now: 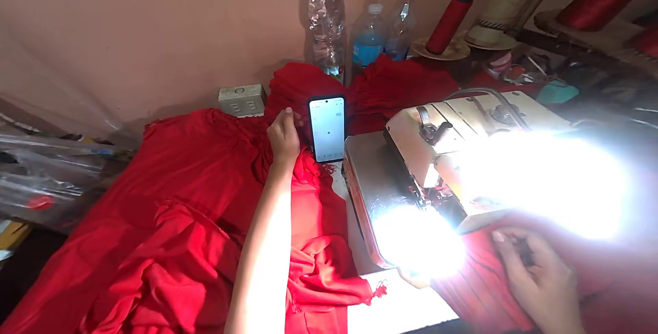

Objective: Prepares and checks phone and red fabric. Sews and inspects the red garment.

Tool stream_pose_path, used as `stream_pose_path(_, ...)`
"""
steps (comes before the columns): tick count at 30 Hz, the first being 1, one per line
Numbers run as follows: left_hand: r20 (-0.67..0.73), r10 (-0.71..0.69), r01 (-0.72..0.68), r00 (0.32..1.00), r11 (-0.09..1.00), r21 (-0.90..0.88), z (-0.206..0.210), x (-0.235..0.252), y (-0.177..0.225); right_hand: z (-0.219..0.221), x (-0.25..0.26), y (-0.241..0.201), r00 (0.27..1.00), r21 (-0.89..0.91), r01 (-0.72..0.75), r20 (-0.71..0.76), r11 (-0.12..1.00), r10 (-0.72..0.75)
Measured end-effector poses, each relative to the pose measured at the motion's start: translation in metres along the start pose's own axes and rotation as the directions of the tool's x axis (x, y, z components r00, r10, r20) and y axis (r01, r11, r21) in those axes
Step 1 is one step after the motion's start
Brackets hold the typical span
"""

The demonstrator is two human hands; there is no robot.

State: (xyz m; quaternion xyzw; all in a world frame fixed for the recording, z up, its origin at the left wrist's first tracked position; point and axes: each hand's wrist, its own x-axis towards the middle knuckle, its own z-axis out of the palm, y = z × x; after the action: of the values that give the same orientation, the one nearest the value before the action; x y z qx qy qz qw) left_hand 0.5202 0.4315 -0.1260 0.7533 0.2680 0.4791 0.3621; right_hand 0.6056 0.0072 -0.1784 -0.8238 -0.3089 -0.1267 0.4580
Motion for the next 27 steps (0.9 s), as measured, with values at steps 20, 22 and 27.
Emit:
stream_pose_path(20,0.066,-0.292,0.29,0.954,0.956,0.049,-0.03,-0.025,0.085,-0.011,0.006,0.001,0.98,0.063,0.0,0.196,0.998,-0.012)
stream_pose_path(22,0.082,-0.391,0.397,0.917,0.916,-0.065,-0.016,-0.025,0.059,-0.011,0.007,0.003,0.98,0.078,-0.017,0.199,0.997,0.001)
stream_pose_path(27,0.042,-0.363,0.361,0.931,0.897,-0.256,0.01,-0.029,0.011,-0.008,0.005,0.01,0.988,0.099,0.01,0.154,0.995,-0.025)
